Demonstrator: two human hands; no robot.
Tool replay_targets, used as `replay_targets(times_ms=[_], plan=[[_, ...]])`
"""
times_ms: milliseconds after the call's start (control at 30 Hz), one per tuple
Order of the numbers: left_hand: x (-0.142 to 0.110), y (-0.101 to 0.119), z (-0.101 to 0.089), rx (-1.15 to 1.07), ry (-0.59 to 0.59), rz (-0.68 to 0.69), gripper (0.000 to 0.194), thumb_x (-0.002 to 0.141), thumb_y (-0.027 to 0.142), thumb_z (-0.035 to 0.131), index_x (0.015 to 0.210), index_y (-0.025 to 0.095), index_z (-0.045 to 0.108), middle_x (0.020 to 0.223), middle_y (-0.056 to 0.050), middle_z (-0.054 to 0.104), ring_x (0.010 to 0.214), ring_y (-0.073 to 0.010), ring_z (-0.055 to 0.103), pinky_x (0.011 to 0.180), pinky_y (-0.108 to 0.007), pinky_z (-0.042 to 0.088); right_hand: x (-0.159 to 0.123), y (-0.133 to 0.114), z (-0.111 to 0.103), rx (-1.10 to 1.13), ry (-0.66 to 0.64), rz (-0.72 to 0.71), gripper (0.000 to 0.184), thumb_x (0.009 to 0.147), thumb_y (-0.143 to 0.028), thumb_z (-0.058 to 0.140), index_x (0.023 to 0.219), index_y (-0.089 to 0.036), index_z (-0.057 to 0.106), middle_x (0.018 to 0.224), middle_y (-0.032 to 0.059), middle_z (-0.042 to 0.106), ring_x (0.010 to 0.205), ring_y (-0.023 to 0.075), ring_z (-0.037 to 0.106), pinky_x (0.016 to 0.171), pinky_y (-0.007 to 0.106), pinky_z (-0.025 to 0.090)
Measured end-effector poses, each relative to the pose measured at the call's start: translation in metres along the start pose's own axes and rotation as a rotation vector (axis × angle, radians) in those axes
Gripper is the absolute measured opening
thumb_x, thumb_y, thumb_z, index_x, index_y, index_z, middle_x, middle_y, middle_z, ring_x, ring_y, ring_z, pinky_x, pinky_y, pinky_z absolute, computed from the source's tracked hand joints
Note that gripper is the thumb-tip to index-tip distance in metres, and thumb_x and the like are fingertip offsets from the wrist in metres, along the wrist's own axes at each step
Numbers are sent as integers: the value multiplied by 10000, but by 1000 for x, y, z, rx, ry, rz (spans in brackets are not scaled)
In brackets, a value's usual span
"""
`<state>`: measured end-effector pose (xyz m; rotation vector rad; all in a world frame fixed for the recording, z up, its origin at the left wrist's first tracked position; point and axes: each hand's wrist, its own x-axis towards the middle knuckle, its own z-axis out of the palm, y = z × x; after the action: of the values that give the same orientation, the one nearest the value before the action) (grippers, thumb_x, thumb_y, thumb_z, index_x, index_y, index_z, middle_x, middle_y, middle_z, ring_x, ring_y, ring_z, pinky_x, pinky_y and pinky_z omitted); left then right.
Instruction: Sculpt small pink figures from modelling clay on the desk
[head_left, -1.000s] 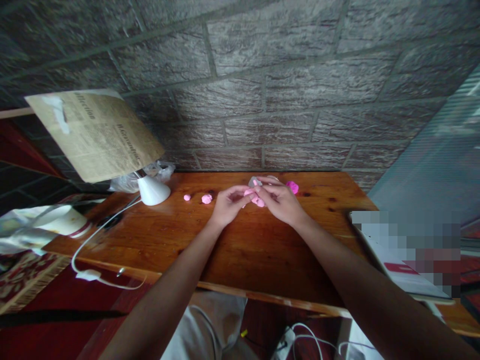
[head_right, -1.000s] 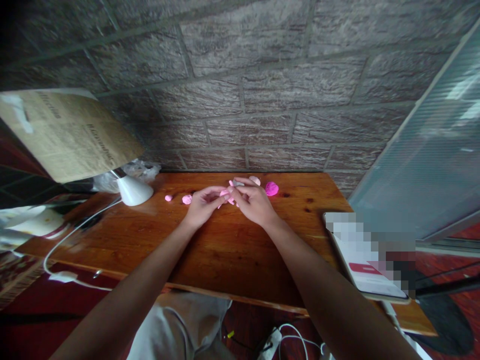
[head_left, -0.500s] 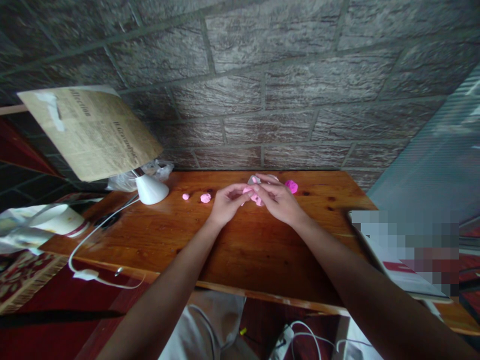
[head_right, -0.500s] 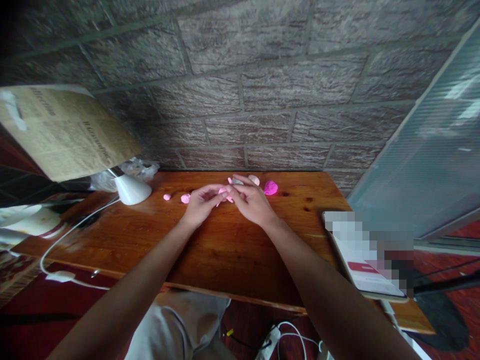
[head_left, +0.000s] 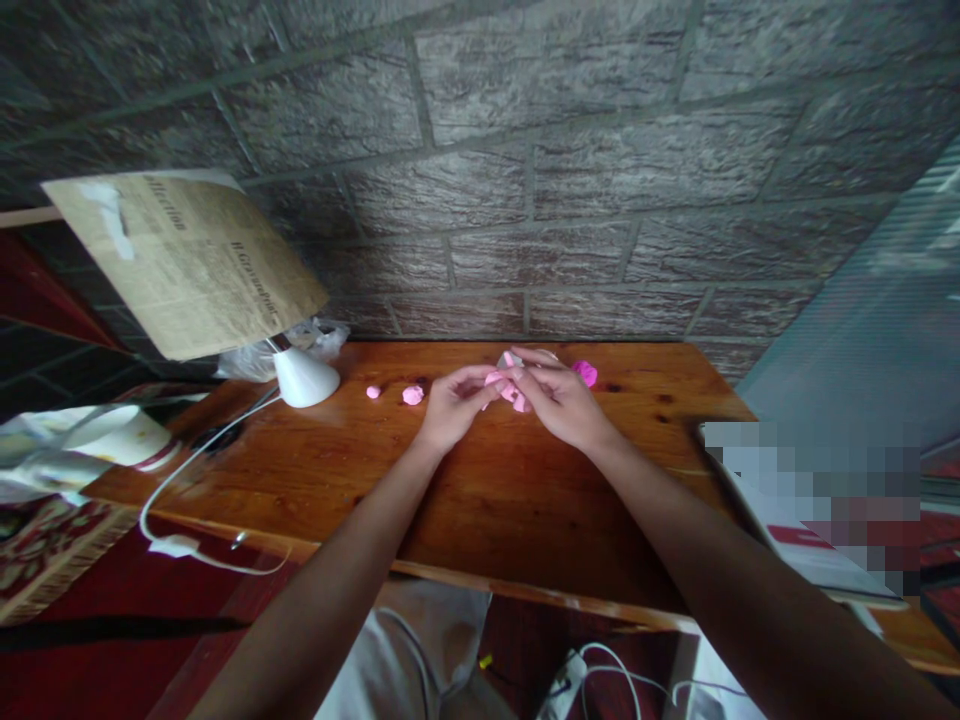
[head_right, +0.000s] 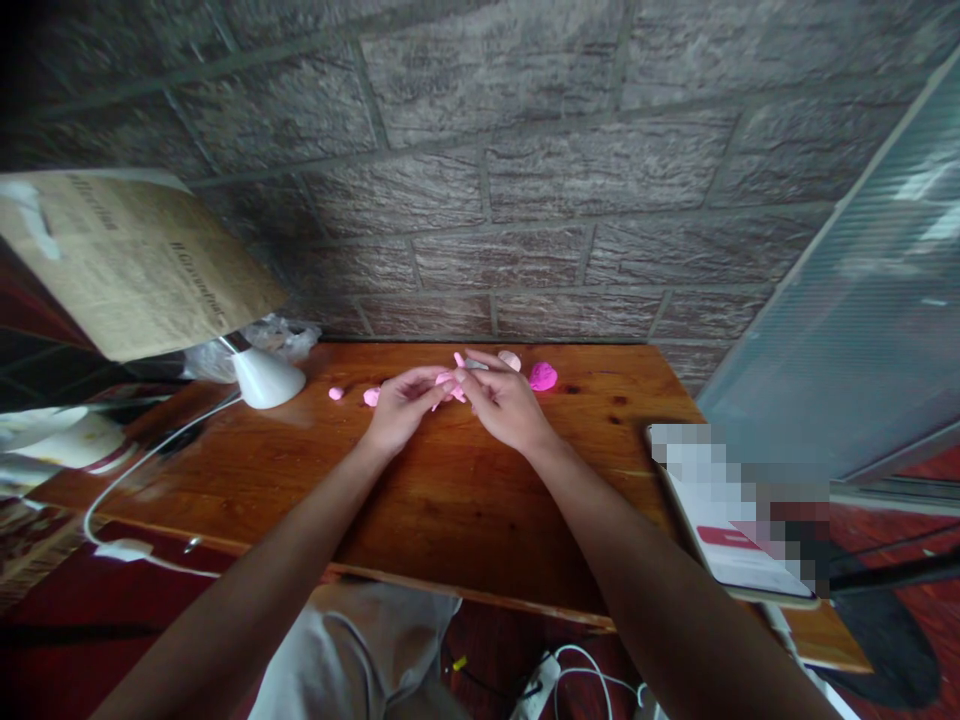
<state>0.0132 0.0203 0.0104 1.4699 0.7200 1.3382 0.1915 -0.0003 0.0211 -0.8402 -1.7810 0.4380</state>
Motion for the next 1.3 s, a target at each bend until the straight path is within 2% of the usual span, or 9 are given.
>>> replay_targets(times_ms=[200, 300, 367, 467, 567, 700, 1033, 1200, 1300], plan=[[2, 1, 0, -71, -3, -24, 335, 708, 342, 875, 970, 167, 761, 981, -74, 793, 837, -173, 728, 794, -311, 560, -1, -5, 0, 23, 69, 16, 298, 995, -434, 538, 1044, -281, 789, 1291, 76, 695, 1286, 263, 593, 1027, 440, 502], [2, -1, -1, -164, 13, -74, 393, 685, 328, 893, 1019, 184, 743, 978, -55, 792, 852, -171, 736, 844, -331, 568, -2, -6, -2, 42, 212, 85, 375, 970, -455, 571, 1284, -285, 687, 1366, 94, 645, 1031, 231, 689, 796, 367, 575], [2, -2, -1, -224, 19, -109, 417, 679, 320, 899, 1039, 195, 731, 973, -42, 789, 869, -165, 737, 863, -328, 566, -1, -4, -3, 78, 300, 170, 447, 963, -474, 568, 1363, -282, 618, 1309, 97, 670, 803, 179, 677, 625, 313, 542], [1, -1, -1, -247, -9, -144, 389, 694, 327, 889, 1021, 194, 726, 984, -39, 780, 891, -164, 729, 876, -328, 562, 0, 3, -1, 127, 313, 275, 371, 932, -479, 588, 1185, -237, 710, 1095, 79, 735, 636, 140, 605, 555, 291, 481], [0, 1, 0, -243, -32, -164, 368, 700, 329, 882, 1006, 196, 728, 990, -37, 770, 867, -159, 714, 840, -322, 563, 1, 10, 3, 242, 207, 362, 279, 843, -460, 672, 911, -204, 758, 908, 57, 728, 564, 123, 565, 546, 290, 456], [-1, 2, 1, -232, -23, -198, 345, 692, 327, 884, 979, 201, 740, 958, -26, 755, 827, -137, 685, 746, -258, 545, 1, 10, 8, 456, 133, 492, 265, 755, -432, 723, 871, -197, 762, 656, 1, 637, 500, 114, 521, 509, 271, 411], [-1, 5, -1, -288, -51, -239, 378, 702, 351, 873, 1037, 229, 747, 1007, -30, 746, 858, -133, 671, 703, -220, 525, 3, 0, 7, 473, 65, 463, 308, 802, -447, 651, 927, -200, 785, 690, -7, 636, 485, 77, 460, 477, 247, 350], [1, 6, 1, -292, -15, -250, 399, 661, 333, 901, 1011, 226, 741, 964, -18, 764, 846, -125, 683, 785, -250, 519, 3, 0, 6, 519, 106, 526, 312, 759, -471, 705, 889, -196, 775, 591, -21, 598, 471, 93, 463, 470, 249, 343], [1, 5, 1, -248, 19, -202, 355, 661, 336, 898, 949, 198, 742, 912, -28, 768, 793, -127, 677, 760, -259, 506, 3, -3, 4, 547, 133, 554, 302, 726, -433, 735, 916, -200, 769, 654, -13, 631, 484, 86, 470, 467, 243, 346]])
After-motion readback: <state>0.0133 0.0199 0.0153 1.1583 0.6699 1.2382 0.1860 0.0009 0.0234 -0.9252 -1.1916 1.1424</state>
